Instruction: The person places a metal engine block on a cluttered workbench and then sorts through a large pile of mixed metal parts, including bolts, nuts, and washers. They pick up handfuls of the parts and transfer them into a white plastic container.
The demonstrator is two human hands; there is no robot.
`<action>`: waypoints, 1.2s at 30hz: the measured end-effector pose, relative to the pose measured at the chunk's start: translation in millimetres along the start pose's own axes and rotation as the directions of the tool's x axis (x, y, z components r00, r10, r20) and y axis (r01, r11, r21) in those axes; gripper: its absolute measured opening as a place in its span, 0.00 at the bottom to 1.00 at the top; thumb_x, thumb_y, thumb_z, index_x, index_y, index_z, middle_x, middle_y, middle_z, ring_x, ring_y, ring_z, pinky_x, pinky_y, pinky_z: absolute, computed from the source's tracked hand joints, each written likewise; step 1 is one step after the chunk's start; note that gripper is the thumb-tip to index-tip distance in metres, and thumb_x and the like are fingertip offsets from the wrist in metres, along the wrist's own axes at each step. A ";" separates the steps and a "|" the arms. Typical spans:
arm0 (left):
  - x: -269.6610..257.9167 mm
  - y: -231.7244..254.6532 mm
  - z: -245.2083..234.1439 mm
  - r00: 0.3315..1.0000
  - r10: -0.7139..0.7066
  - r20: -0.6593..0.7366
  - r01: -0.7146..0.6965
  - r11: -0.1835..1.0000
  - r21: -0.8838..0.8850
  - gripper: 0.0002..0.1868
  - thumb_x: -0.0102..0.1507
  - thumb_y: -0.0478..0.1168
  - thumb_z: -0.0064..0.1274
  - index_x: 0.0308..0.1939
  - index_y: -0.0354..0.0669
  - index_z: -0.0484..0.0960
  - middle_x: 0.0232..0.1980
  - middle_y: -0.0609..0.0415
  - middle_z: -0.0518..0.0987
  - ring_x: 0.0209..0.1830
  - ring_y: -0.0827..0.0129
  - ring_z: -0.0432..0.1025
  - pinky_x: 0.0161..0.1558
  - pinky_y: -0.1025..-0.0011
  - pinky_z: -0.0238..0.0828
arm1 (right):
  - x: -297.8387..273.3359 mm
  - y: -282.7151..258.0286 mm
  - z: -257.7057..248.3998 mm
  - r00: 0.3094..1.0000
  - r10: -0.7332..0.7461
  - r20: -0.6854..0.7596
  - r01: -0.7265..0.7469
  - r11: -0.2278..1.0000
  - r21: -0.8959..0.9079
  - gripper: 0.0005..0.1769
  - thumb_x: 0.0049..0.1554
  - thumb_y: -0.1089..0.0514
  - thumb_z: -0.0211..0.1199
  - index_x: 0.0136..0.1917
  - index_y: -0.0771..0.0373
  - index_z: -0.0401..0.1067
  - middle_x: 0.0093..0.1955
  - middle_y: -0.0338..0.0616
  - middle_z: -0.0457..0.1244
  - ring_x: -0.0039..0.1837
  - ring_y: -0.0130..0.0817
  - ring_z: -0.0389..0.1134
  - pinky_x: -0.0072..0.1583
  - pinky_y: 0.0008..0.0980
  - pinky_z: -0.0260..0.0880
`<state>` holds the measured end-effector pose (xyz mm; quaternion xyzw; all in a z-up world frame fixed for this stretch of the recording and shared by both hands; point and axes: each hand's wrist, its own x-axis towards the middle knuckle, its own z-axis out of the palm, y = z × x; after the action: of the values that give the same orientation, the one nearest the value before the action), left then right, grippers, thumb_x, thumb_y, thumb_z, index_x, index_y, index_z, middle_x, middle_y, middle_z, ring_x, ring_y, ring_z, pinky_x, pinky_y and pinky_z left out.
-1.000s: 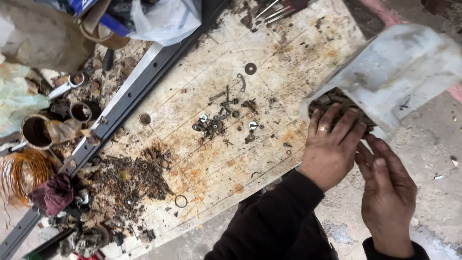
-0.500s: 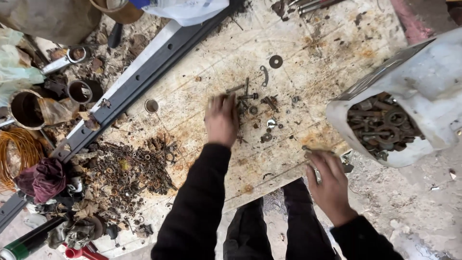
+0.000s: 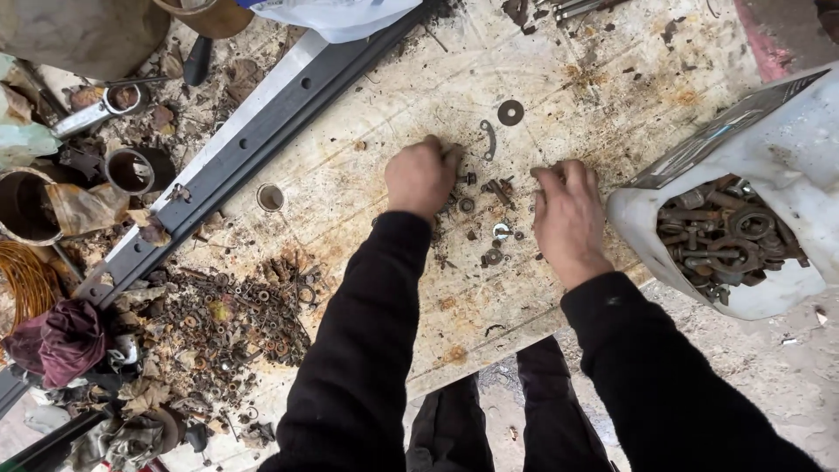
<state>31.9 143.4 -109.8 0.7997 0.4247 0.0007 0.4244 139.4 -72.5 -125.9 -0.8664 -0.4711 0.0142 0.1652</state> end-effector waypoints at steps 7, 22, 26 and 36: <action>-1.7 -37.2 -27.7 0.967 0.119 0.227 -0.062 0.968 -0.242 0.19 0.71 0.53 0.47 0.39 0.43 0.82 0.28 0.54 0.79 0.22 0.72 0.69 0.28 0.70 0.65 | 2.3 -1.6 -1.3 0.986 0.147 0.077 -0.159 0.970 0.186 0.11 0.62 0.64 0.62 0.58 0.66 0.75 0.58 0.53 0.64 0.54 0.41 0.69 0.54 0.38 0.74; -21.1 -34.3 -18.3 0.920 0.359 0.157 -0.326 0.924 -0.199 0.12 0.67 0.47 0.57 0.41 0.41 0.79 0.34 0.53 0.78 0.30 0.64 0.72 0.35 0.60 0.71 | 94.8 -32.7 30.0 0.916 0.167 0.365 -0.190 0.981 0.028 0.10 0.60 0.56 0.68 0.49 0.67 0.75 0.35 0.43 0.66 0.34 0.33 0.67 0.38 0.35 0.68; -44.6 -57.3 -50.4 0.963 0.244 0.116 -0.027 0.514 -0.857 0.12 0.68 0.48 0.54 0.39 0.43 0.80 0.33 0.55 0.78 0.31 0.67 0.70 0.32 0.66 0.68 | 90.0 -37.0 19.3 0.901 0.134 0.412 -0.141 0.990 -0.015 0.12 0.64 0.58 0.65 0.50 0.72 0.73 0.37 0.47 0.66 0.33 0.37 0.69 0.37 0.36 0.72; -58.2 -67.5 -56.0 0.994 0.103 -0.034 -0.090 0.960 0.265 0.18 0.66 0.56 0.53 0.40 0.45 0.84 0.21 0.61 0.76 0.13 0.78 0.65 0.18 0.74 0.64 | 71.5 -36.0 -1.8 0.895 0.202 0.397 -0.361 0.851 0.381 0.13 0.61 0.57 0.63 0.58 0.63 0.71 0.49 0.42 0.67 0.47 0.29 0.69 0.49 0.30 0.75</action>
<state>-71.4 160.7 -99.0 0.8684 0.3915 -0.0161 0.3039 150.2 3.8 -104.1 -0.8496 -0.3422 0.2965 0.2706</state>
